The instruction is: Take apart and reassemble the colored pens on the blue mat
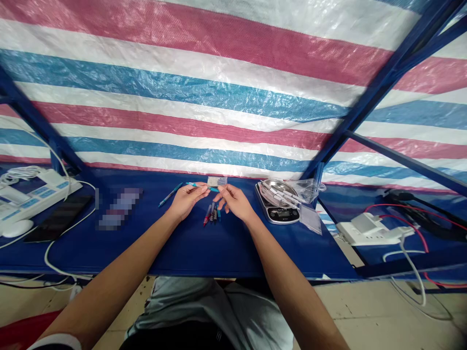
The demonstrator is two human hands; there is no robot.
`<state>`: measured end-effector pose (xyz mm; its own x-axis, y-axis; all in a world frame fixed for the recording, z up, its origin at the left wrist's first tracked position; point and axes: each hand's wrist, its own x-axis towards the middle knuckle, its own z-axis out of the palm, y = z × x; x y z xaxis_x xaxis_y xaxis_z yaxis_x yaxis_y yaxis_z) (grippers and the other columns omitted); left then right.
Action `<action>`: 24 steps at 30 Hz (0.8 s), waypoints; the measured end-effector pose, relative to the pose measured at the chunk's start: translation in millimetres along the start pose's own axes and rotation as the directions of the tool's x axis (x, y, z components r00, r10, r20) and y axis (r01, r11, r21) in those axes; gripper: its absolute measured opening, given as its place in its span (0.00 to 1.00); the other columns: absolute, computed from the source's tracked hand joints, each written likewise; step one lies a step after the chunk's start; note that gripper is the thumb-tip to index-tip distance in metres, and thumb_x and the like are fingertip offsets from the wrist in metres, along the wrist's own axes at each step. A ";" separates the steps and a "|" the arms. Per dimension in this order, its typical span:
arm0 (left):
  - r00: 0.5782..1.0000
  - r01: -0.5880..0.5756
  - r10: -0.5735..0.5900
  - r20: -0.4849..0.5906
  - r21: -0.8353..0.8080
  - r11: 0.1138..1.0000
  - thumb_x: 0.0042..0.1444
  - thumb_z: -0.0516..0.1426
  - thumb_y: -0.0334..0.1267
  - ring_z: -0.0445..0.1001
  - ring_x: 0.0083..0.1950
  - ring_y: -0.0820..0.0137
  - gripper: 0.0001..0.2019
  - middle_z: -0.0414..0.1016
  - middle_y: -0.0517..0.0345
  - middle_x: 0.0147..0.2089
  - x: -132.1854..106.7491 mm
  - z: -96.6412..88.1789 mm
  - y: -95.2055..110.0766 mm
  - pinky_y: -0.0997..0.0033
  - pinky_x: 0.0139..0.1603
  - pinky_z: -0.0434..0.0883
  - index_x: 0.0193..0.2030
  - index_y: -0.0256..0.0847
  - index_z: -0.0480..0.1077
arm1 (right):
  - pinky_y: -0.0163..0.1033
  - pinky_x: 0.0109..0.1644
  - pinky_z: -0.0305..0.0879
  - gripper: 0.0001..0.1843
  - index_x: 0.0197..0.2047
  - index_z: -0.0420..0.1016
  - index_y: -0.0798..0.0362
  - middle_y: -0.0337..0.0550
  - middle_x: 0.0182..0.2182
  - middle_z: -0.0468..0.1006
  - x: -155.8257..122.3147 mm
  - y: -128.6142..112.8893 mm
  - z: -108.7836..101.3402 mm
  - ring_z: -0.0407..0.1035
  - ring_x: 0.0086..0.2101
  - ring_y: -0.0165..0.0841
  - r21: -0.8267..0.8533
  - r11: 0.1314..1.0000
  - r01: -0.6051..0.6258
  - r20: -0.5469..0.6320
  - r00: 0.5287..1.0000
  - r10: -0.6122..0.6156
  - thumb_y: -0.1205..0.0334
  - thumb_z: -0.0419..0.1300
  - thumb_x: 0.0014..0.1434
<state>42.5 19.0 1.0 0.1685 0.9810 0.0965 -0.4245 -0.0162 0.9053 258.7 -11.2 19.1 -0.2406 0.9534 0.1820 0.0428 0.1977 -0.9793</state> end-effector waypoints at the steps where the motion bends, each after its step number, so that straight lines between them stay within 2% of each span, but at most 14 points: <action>1: 1.000 0.002 -0.002 0.001 -0.001 1.000 0.50 0.78 0.42 0.85 0.48 0.62 0.17 0.86 0.50 0.46 -0.4 0.5 0.1 0.56 0.62 0.79 0.44 0.37 0.85 | 0.31 0.20 0.67 0.24 0.48 0.74 0.50 0.43 0.38 0.85 0.1 -0.2 -0.2 0.78 0.27 0.32 0.003 1.000 0.008 -0.008 1.000 -0.008 0.37 0.67 0.65; 3: 1.000 0.006 -0.006 0.008 -0.007 1.000 0.50 0.78 0.42 0.86 0.48 0.63 0.17 0.86 0.50 0.45 -1.0 1.4 0.4 0.56 0.63 0.78 0.44 0.37 0.85 | 0.31 0.22 0.66 0.24 0.46 0.75 0.50 0.42 0.36 0.84 0.1 -1.0 -1.0 0.78 0.28 0.32 0.006 1.000 0.021 -0.002 1.000 -0.021 0.38 0.69 0.63; 5: 0.999 0.022 -0.022 0.031 -0.005 1.000 0.50 0.78 0.41 0.86 0.48 0.62 0.18 0.87 0.50 0.45 -1.2 1.7 1.6 0.54 0.65 0.77 0.45 0.37 0.84 | 0.31 0.21 0.64 0.24 0.42 0.76 0.52 0.41 0.30 0.83 0.3 -2.1 -2.2 0.77 0.26 0.32 0.024 1.000 -0.020 0.026 0.999 0.019 0.37 0.67 0.65; 8: 0.995 0.039 -0.043 0.085 0.049 0.998 0.50 0.78 0.42 0.85 0.54 0.59 0.26 0.87 0.48 0.52 -0.2 -0.8 6.8 0.51 0.67 0.76 0.56 0.41 0.82 | 0.31 0.20 0.61 0.26 0.39 0.77 0.52 0.40 0.26 0.80 1.1 -4.1 -4.3 0.74 0.23 0.31 0.086 0.994 -0.067 -0.007 0.998 0.068 0.35 0.65 0.66; 11: 0.994 -0.104 0.098 0.041 0.201 0.974 0.56 0.74 0.48 0.82 0.62 0.55 0.30 0.82 0.46 0.63 0.6 -6.1 15.1 0.49 0.67 0.76 0.64 0.45 0.77 | 0.32 0.21 0.61 0.25 0.39 0.76 0.52 0.40 0.28 0.81 1.8 -5.1 -6.0 0.72 0.23 0.30 0.063 0.997 -0.038 -0.086 0.995 0.043 0.35 0.67 0.64; 13: 0.964 -0.254 0.261 0.040 0.421 0.871 0.60 0.71 0.51 0.80 0.63 0.53 0.27 0.82 0.46 0.63 -0.7 -9.4 19.7 0.49 0.67 0.75 0.62 0.45 0.79 | 0.32 0.22 0.62 0.24 0.41 0.76 0.52 0.41 0.30 0.82 2.1 -3.9 -5.5 0.72 0.24 0.30 -0.006 1.000 -0.019 -0.109 0.994 0.018 0.37 0.69 0.63; 15: 0.918 -0.383 0.349 0.186 0.634 0.672 0.62 0.69 0.52 0.81 0.61 0.53 0.22 0.83 0.47 0.60 -3.5 -10.9 22.0 0.51 0.67 0.74 0.59 0.45 0.81 | 0.32 0.23 0.63 0.24 0.42 0.77 0.52 0.41 0.31 0.82 2.3 -0.4 -2.9 0.73 0.25 0.30 -0.053 0.999 -0.009 -0.082 0.997 0.004 0.38 0.69 0.62; 17: 0.867 -0.497 0.310 0.389 0.722 0.482 0.66 0.66 0.51 0.83 0.56 0.55 0.17 0.85 0.50 0.56 -6.0 -11.0 22.2 0.55 0.62 0.75 0.56 0.46 0.83 | 0.33 0.26 0.65 0.23 0.42 0.77 0.52 0.41 0.31 0.82 2.9 5.1 1.1 0.74 0.26 0.31 -0.056 0.998 -0.001 -0.016 1.000 0.000 0.39 0.69 0.63; 19: 0.831 -0.557 0.230 0.507 0.746 0.365 0.70 0.62 0.51 0.84 0.50 0.58 0.15 0.86 0.51 0.51 -5.9 -12.1 22.0 0.59 0.55 0.77 0.54 0.47 0.84 | 0.35 0.29 0.68 0.22 0.42 0.77 0.52 0.41 0.31 0.82 4.2 11.3 4.8 0.74 0.27 0.32 -0.052 0.999 0.004 0.021 1.000 -0.003 0.40 0.67 0.65; 21: 0.834 -0.551 0.210 0.510 0.789 0.272 0.72 0.59 0.52 0.84 0.46 0.59 0.17 0.86 0.52 0.48 -2.5 -18.0 23.1 0.60 0.51 0.76 0.54 0.47 0.85 | 0.37 0.33 0.72 0.20 0.45 0.77 0.51 0.40 0.31 0.82 5.9 17.0 5.8 0.75 0.28 0.33 -0.086 0.996 0.016 -0.025 1.000 -0.018 0.42 0.66 0.67; 24: 0.885 -0.415 0.292 0.363 0.899 0.140 0.72 0.58 0.53 0.82 0.45 0.57 0.19 0.85 0.48 0.47 6.8 -40.0 27.2 0.59 0.51 0.76 0.53 0.44 0.85 | 0.40 0.40 0.74 0.16 0.48 0.78 0.50 0.40 0.32 0.83 8.5 24.1 1.1 0.77 0.32 0.35 -0.286 0.958 0.035 -0.144 0.986 -0.080 0.46 0.65 0.69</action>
<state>-3.4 32.9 9.7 0.3484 0.7931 0.4996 0.6702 -0.5834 0.4588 256.6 1.4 -3.1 -0.1011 0.9575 0.2701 0.3096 0.2883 -0.9061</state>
